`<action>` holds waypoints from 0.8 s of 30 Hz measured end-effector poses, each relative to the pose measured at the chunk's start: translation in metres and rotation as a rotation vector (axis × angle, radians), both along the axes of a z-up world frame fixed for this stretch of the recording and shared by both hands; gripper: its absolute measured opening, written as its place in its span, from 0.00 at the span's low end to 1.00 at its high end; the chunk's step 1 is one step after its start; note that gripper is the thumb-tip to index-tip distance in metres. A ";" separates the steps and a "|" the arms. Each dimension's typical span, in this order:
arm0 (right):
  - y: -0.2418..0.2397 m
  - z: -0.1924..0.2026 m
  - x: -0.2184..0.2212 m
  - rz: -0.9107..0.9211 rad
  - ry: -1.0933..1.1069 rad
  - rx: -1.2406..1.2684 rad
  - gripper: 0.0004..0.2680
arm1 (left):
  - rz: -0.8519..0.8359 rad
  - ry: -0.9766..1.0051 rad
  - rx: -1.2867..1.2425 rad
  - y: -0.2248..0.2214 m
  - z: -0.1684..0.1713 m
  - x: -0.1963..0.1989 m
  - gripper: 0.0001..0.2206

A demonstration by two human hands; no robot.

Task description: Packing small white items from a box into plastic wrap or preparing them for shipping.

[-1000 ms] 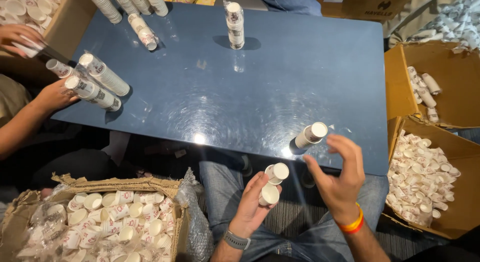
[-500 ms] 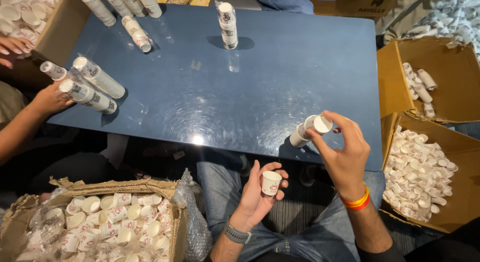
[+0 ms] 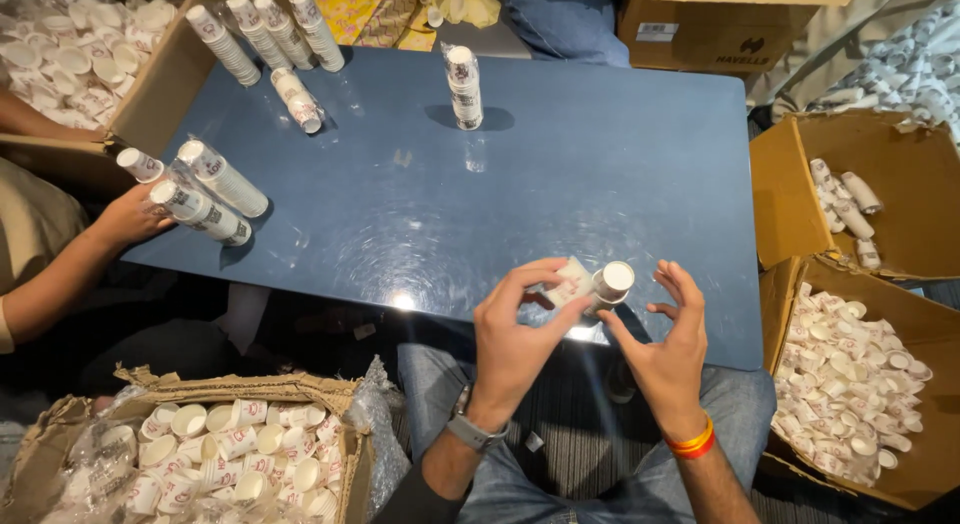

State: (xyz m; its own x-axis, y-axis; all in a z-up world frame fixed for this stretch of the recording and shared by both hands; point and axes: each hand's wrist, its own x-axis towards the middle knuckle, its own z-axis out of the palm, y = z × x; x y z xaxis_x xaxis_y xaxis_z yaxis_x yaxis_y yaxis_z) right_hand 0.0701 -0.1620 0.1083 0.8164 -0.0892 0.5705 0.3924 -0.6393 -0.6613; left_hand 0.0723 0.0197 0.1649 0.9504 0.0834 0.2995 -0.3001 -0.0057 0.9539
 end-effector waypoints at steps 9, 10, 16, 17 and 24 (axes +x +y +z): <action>0.005 -0.023 0.008 0.071 0.072 0.215 0.36 | -0.058 -0.380 0.638 -0.042 0.001 0.038 0.12; 0.005 -0.027 0.007 0.075 0.091 0.212 0.36 | -0.070 -0.385 0.669 -0.045 -0.001 0.038 0.12; 0.008 -0.059 0.016 -0.030 0.345 0.154 0.33 | -0.108 -0.414 0.800 -0.044 -0.001 0.045 0.14; 0.007 -0.065 0.018 -0.042 0.379 0.150 0.30 | -0.133 -0.400 0.805 -0.043 -0.003 0.047 0.14; 0.009 -0.080 0.026 0.134 0.190 0.480 0.33 | -0.163 -0.180 0.421 -0.044 -0.077 0.045 0.19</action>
